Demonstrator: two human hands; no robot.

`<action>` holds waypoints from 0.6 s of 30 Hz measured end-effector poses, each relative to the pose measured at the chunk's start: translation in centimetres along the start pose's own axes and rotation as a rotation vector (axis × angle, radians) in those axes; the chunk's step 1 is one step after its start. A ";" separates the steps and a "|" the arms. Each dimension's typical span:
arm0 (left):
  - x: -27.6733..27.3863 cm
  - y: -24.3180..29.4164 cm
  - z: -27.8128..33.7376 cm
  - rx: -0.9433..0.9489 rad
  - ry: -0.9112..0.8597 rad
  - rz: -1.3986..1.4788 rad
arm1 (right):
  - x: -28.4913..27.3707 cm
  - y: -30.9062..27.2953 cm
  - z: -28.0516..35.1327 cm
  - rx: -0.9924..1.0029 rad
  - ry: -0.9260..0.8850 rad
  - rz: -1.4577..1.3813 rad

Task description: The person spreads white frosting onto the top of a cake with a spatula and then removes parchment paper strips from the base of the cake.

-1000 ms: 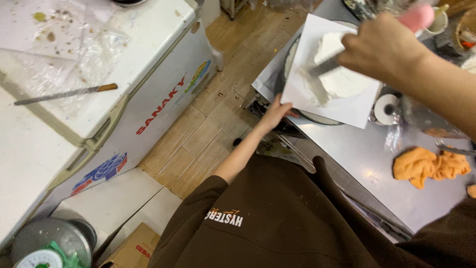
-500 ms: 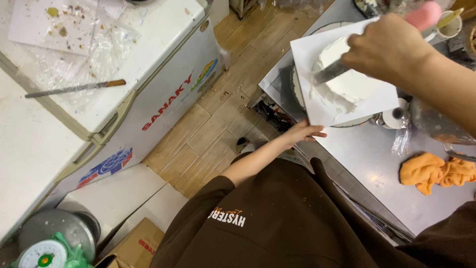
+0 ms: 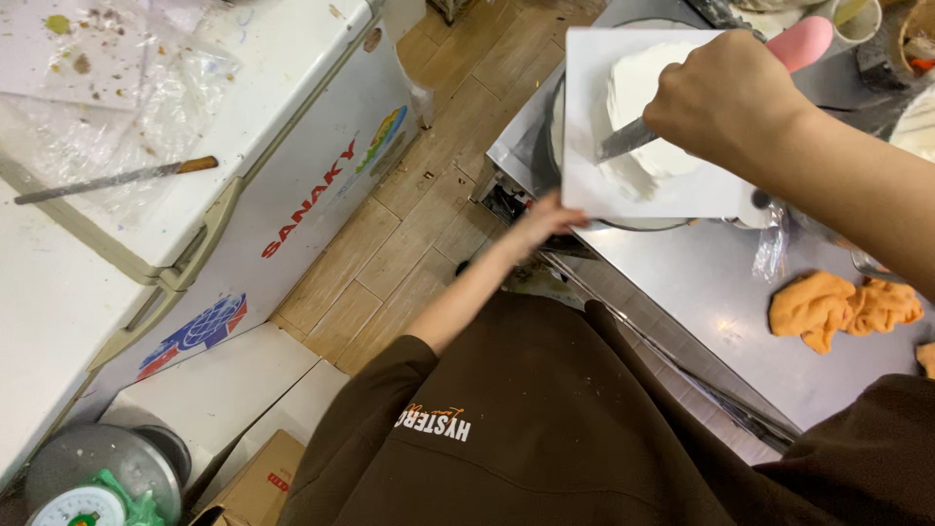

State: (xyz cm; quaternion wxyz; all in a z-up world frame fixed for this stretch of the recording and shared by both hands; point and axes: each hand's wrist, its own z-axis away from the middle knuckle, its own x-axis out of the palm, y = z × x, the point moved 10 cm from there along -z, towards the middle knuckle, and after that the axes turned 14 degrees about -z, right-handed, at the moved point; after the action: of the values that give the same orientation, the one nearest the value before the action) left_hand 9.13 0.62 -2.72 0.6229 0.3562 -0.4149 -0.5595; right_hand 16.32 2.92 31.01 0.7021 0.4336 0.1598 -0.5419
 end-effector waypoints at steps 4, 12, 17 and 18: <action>-7.7 1.9 -0.6 0.045 0.216 0.083 | 0.7 -0.9 1.5 -0.031 -0.067 -0.013; -3.3 0.5 -0.2 -0.071 0.039 0.107 | -1.3 -0.4 1.0 -0.120 0.214 0.150; -1.4 1.2 0.3 0.062 0.025 0.057 | 0.6 0.7 0.6 0.009 -0.020 0.015; -2.4 0.9 0.2 0.045 0.052 0.070 | 1.2 0.6 0.8 0.006 -0.082 0.004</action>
State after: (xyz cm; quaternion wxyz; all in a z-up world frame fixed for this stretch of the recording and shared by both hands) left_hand 9.29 3.10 -2.10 0.6444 0.3697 -0.4233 -0.5185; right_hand 17.06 1.53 30.91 0.7077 0.4136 0.1284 -0.5582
